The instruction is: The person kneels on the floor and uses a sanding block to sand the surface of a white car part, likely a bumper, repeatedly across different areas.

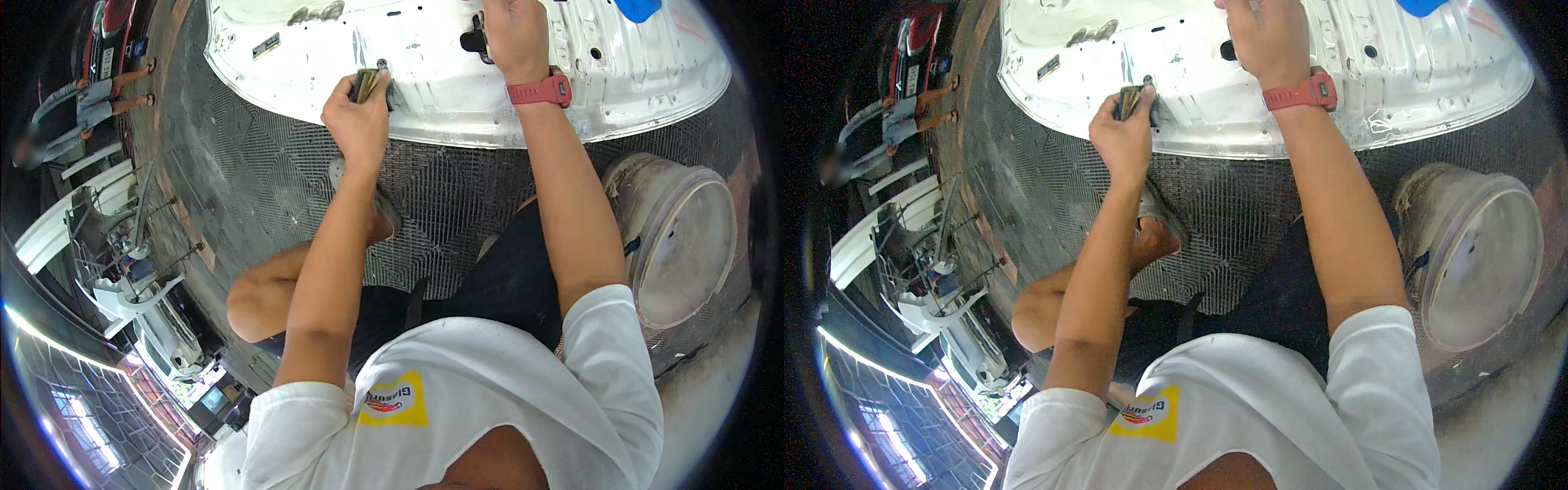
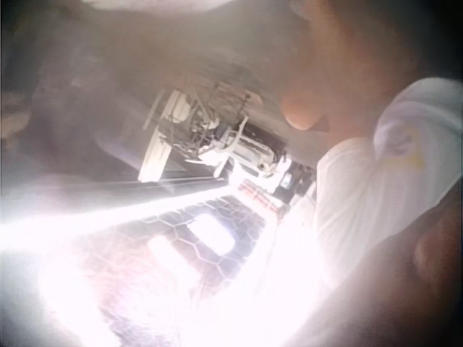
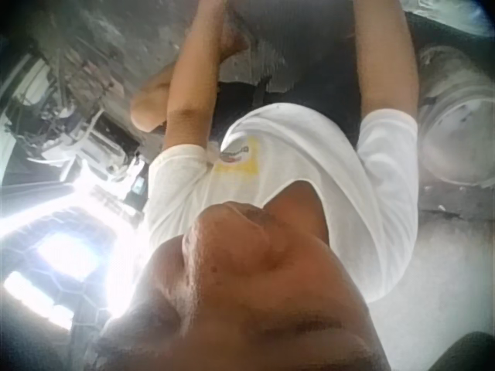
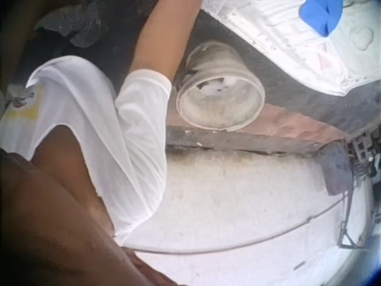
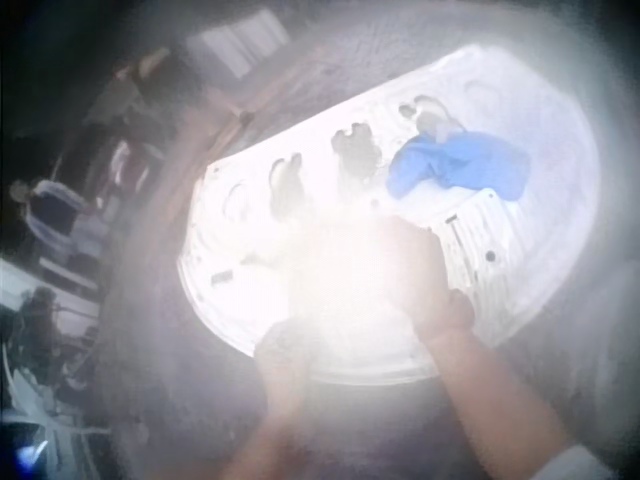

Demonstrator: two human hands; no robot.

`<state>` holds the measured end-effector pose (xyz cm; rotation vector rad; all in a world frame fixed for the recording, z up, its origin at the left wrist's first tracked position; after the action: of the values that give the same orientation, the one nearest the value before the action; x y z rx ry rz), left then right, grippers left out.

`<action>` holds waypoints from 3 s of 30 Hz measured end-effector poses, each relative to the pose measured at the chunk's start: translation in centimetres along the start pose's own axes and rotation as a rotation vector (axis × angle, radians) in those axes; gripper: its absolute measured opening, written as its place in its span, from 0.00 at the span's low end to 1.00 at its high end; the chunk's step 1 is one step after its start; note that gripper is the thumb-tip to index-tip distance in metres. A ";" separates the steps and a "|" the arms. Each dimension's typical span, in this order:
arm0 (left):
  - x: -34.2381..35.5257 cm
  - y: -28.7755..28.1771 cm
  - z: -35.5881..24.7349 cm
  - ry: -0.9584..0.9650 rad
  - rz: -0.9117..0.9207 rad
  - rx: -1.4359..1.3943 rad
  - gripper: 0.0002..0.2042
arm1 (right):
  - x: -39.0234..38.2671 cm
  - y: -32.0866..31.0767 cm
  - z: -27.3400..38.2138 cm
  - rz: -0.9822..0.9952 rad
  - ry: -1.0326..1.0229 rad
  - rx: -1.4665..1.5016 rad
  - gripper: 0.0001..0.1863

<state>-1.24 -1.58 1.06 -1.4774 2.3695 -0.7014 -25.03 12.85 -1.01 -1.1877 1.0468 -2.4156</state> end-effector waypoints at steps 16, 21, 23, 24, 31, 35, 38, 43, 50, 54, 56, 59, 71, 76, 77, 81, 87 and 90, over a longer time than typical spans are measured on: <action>1.9 -0.9 -1.8 0.073 -0.016 0.129 0.15 | 0.5 -1.8 0.7 -0.110 -0.012 0.104 0.09; 1.8 -0.6 -3.1 0.256 0.018 0.274 0.12 | 1.0 -1.1 0.4 0.041 0.063 -0.110 0.08; 3.4 -0.1 -4.1 0.353 0.019 0.290 0.11 | 0.9 -0.4 0.0 0.147 0.093 -0.128 0.08; 5.0 0.0 -4.4 0.461 -0.006 0.362 0.11 | 1.1 -0.7 1.0 0.169 0.076 -0.123 0.08; 4.2 0.9 -2.8 0.244 0.087 0.273 0.12 | -0.2 -1.2 -0.4 -0.103 0.058 -0.024 0.08; 9.3 1.5 -4.5 0.516 -0.002 0.421 0.14 | 0.2 -1.4 1.4 0.019 -0.003 -0.069 0.08; 9.9 1.5 -3.0 0.328 0.008 0.263 0.16 | 1.0 -0.1 0.8 0.176 0.093 -0.103 0.07; 4.3 1.6 -1.8 0.198 0.165 0.264 0.15 | 0.7 -0.4 0.5 0.023 -0.001 -0.238 0.06; -3.9 -0.2 3.2 0.182 0.068 0.225 0.11 | 1.5 -1.1 1.5 0.114 0.006 -0.198 0.06; -1.6 -0.8 0.4 0.259 0.064 0.215 0.11 | 0.1 -1.8 0.4 -0.199 -0.098 -0.080 0.05; -1.5 -1.1 1.3 0.130 0.047 0.166 0.10 | 0.3 -0.6 0.6 0.038 0.003 -0.173 0.05; -3.2 -0.2 2.5 0.150 0.101 0.220 0.15 | 0.7 -0.7 0.5 -0.047 -0.021 -0.138 0.03; -4.5 -5.9 -5.8 0.218 0.003 0.038 0.18 | -6.2 -3.1 15.2 0.481 0.192 1.030 0.24; -9.3 -1.3 -7.0 0.303 0.536 -0.021 0.28 | -6.0 -1.4 11.7 0.458 0.416 1.187 0.22; -8.8 -1.8 -6.7 0.342 0.530 0.114 0.28 | -6.3 -1.1 9.4 0.453 0.463 1.122 0.19; -6.0 -1.9 -2.5 0.566 0.399 0.556 0.31 | -5.7 -2.8 7.4 0.405 0.415 1.007 0.15; -8.1 2.0 4.0 0.543 0.518 0.781 0.39 | -6.7 -2.5 7.5 0.497 0.536 0.969 0.16; -6.3 0.1 2.4 0.587 0.795 0.906 0.35 | -6.6 -2.7 6.7 0.456 0.394 0.631 0.17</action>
<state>2.59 3.46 -1.23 0.0635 2.1461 -1.7545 -15.46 14.71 -0.24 -0.2410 0.4830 -2.3573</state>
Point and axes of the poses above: each hand's wrist, its own x-axis towards the middle knuckle, its own y-axis out of the palm, z = x × y, the point moved 9 cm from there along x, towards the middle knuckle, and after that the axes turned 7 degrees about -x, right-handed, at the moved point
